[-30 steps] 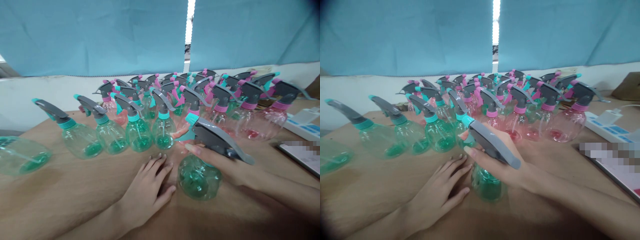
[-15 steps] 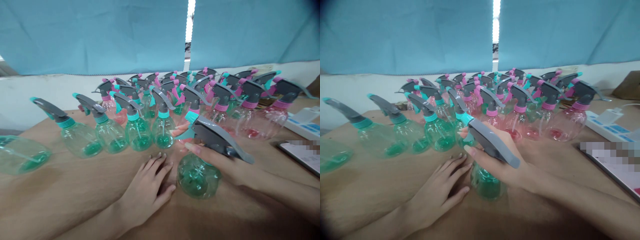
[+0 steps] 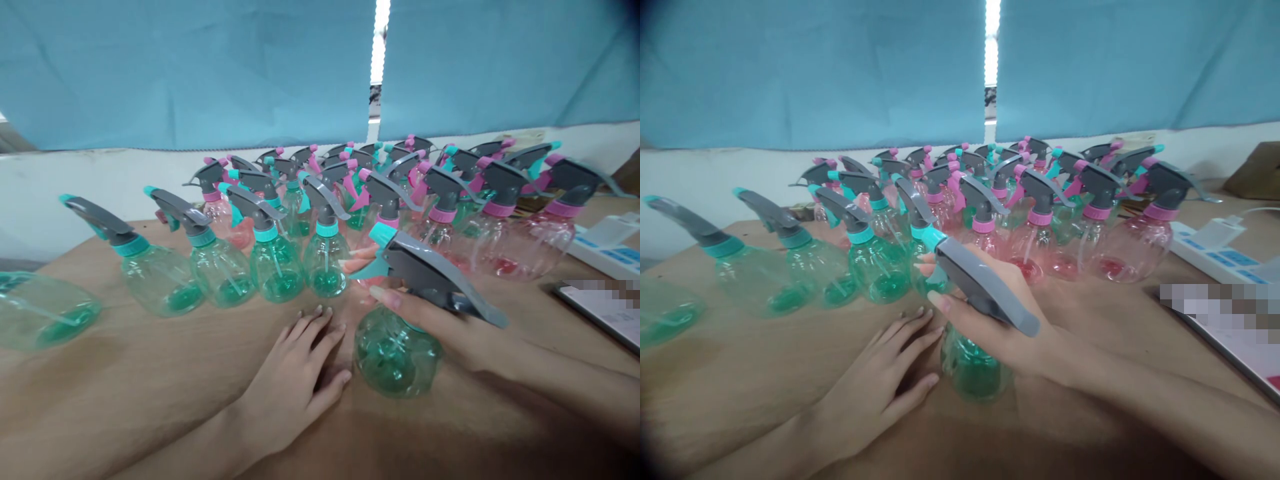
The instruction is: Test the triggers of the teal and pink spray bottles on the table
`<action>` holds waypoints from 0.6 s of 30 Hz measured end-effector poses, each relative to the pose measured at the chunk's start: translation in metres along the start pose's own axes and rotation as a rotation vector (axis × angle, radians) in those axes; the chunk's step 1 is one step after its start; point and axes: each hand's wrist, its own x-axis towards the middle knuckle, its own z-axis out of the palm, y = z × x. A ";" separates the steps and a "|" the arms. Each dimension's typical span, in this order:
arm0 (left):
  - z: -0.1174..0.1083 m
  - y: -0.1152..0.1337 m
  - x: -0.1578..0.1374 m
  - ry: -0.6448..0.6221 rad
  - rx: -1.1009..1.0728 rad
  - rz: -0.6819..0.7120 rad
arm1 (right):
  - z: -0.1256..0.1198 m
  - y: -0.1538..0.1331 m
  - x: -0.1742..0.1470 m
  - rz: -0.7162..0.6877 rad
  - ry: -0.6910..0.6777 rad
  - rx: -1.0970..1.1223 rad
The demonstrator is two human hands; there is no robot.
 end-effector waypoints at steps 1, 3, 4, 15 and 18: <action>0.000 0.000 0.000 0.001 -0.001 0.000 | 0.000 -0.001 0.000 -0.004 -0.002 0.006; 0.000 0.000 -0.001 0.000 -0.002 0.001 | -0.001 -0.001 0.000 -0.009 -0.012 0.011; 0.000 0.000 -0.001 -0.001 -0.001 0.000 | -0.001 -0.001 0.000 -0.013 -0.013 0.012; 0.002 -0.001 0.001 0.016 0.016 0.016 | 0.001 0.001 0.000 -0.048 0.049 0.002; 0.002 -0.001 0.000 0.019 0.019 0.016 | 0.000 -0.002 0.001 -0.085 0.071 -0.023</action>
